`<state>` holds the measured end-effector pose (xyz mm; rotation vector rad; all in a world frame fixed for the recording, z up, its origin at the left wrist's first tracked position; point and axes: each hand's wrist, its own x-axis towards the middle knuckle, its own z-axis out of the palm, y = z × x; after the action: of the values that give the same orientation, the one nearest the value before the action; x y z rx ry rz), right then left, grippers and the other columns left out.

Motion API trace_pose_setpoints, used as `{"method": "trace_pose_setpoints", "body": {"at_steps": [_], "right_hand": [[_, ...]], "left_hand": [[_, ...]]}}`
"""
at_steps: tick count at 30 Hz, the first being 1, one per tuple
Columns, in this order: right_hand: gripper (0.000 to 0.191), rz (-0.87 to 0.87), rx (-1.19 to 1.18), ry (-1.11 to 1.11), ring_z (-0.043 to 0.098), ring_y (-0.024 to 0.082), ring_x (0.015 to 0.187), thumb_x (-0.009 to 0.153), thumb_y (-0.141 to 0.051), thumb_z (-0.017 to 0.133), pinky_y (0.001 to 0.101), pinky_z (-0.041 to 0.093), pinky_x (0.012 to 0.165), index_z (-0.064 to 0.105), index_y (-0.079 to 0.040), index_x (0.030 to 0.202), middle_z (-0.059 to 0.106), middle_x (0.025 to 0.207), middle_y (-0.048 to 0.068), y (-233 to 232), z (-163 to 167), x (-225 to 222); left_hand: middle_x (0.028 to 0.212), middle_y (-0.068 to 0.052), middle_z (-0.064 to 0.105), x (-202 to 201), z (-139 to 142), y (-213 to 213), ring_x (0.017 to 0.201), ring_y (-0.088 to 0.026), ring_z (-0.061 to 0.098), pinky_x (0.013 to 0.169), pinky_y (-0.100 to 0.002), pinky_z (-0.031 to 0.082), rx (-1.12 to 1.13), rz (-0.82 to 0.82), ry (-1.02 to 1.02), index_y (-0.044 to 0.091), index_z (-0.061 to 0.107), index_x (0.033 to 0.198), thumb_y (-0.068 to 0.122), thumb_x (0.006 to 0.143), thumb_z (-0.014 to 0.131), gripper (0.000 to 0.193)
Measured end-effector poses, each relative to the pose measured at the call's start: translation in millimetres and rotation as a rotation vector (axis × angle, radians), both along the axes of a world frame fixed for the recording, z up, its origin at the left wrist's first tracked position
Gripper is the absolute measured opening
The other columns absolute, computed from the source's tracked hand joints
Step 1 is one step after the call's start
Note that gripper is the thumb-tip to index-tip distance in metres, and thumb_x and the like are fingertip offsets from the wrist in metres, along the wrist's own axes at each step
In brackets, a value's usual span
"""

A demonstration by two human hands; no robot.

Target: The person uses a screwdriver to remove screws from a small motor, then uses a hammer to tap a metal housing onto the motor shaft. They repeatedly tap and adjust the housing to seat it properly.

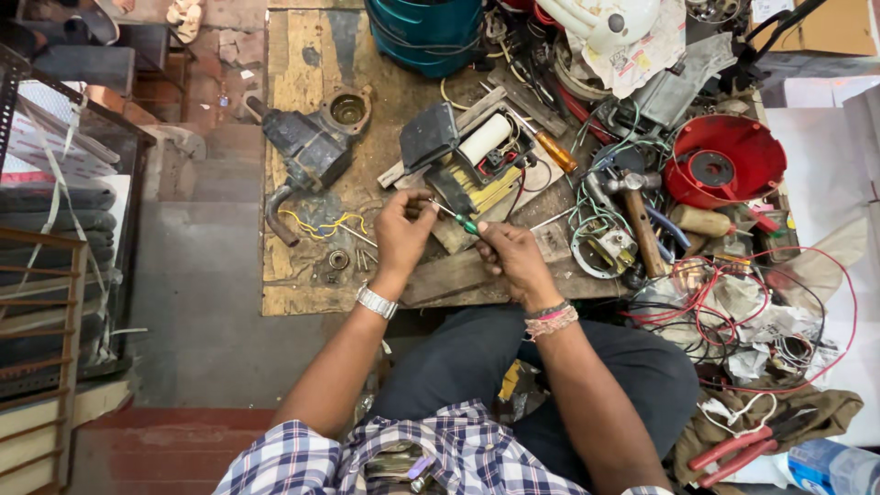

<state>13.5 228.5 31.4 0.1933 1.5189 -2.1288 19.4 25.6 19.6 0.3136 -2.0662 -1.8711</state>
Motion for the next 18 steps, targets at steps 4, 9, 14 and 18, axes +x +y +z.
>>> {"method": "trace_pose_setpoints", "body": {"at_steps": [4, 9, 14, 18], "right_hand": [[0.023, 0.033, 0.204, 0.180, 0.045, 0.004, 0.051, 0.100, -0.022, 0.067, 0.0218, 0.034, 0.044, 0.074, 0.000, 0.100, 0.058, 0.067, -0.003, -8, 11, 6], [0.026, 0.090, 0.657, 0.771, 0.058, 0.018, 0.064, 0.098, -0.016, 0.068, 0.0348, 0.048, 0.058, 0.073, -0.004, 0.121, 0.067, 0.077, 0.007, -20, 44, 17], [0.033, 0.162, 0.966, 0.987, 0.063, 0.038, 0.080, 0.091, -0.013, 0.069, 0.0481, 0.049, 0.073, 0.074, -0.008, 0.124, 0.065, 0.079, 0.018, -23, 62, 26], [0.021, 0.167, 1.060, 1.099, 0.064, 0.036, 0.084, 0.092, -0.017, 0.071, 0.0470, 0.051, 0.076, 0.074, -0.008, 0.111, 0.067, 0.085, 0.015, -19, 60, 31]], "left_hand": [[0.086, -0.006, 0.072, -9, -18, -11, 0.068, -0.011, 0.066, 0.056, -0.024, 0.050, 0.531, -0.072, -0.209, 0.001, 0.069, 0.102, 0.006, 0.091, 0.072, 0.012], [0.082, -0.005, 0.073, -18, -32, -29, 0.064, -0.014, 0.071, 0.049, -0.026, 0.051, 0.652, -0.098, -0.251, -0.001, 0.065, 0.102, 0.002, 0.085, 0.070, 0.017], [0.077, -0.006, 0.071, -22, -47, -29, 0.063, -0.015, 0.068, 0.050, -0.025, 0.051, 0.350, -0.024, -0.212, -0.001, 0.063, 0.100, 0.002, 0.086, 0.075, 0.019], [0.076, -0.006, 0.073, -32, -57, -31, 0.066, -0.014, 0.069, 0.059, -0.025, 0.052, -0.305, 0.140, -0.048, 0.005, 0.070, 0.093, 0.005, 0.082, 0.079, 0.014]]}}
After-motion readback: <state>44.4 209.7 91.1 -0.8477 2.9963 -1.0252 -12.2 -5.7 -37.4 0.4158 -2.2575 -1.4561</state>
